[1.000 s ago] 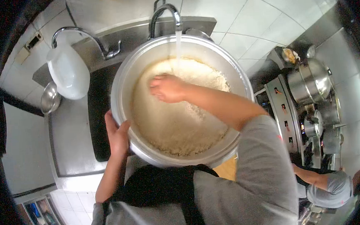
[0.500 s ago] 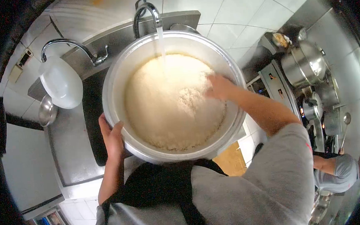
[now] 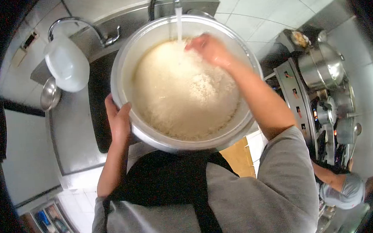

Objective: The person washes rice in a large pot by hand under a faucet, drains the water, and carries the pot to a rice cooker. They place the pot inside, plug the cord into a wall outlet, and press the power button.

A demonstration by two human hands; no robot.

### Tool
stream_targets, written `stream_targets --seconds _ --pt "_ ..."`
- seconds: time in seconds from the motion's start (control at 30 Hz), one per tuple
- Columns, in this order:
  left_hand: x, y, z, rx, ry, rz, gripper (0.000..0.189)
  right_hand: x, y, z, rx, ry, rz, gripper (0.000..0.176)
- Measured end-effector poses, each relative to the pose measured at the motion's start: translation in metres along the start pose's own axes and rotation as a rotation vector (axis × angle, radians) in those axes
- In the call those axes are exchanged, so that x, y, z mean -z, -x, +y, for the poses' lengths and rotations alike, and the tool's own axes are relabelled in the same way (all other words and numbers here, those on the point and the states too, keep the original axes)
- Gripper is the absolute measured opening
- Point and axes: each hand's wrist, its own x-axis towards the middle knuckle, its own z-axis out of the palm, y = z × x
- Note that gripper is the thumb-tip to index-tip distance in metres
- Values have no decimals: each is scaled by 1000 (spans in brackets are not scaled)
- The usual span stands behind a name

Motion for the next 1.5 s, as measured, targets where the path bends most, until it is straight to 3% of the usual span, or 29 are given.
stream_targets --seconds 0.07,0.17,0.2,0.3,0.4,0.5,0.63,0.7,0.77,0.83,1.03,1.13,1.23,1.4,1.5 --pt "-3 0 3 4 33 24 51 28 -1 -25 -22 -369 -55 24" --pt "-2 0 -1 4 63 13 50 3 -39 15 -105 -500 -301 26" --pt "-2 0 1 8 49 15 50 -13 -56 29 -132 -434 -307 29" --pt "-1 -2 0 1 5 16 50 -48 -87 14 -255 -619 -332 29" --pt "-1 0 3 22 -38 24 49 -53 -98 -15 -280 -1100 -386 33" --pt "-4 1 6 28 -7 22 48 -22 -108 0 -100 -982 -398 32" --pt "-5 0 4 38 8 32 46 -11 -55 29 242 835 -66 18" --pt "-5 0 4 34 -2 32 46 -1 -39 48 387 673 -322 17" --pt "-6 1 6 42 -3 34 46 4 -7 43 85 342 -669 10" --pt "-7 2 9 57 6 31 46 0 24 59 115 343 -775 8" --pt "-5 1 3 46 15 40 46 -13 66 72 304 631 -511 11" --pt "-5 1 5 66 2 46 46 -23 69 67 293 705 -507 13" --pt "-6 0 3 54 41 40 46 -18 43 89 265 574 -517 15" --pt "-3 0 0 57 -8 34 47 30 2 37 -120 -407 -482 24" --pt "-6 1 3 38 -3 70 47 7 -4 10 -171 -920 -469 25"
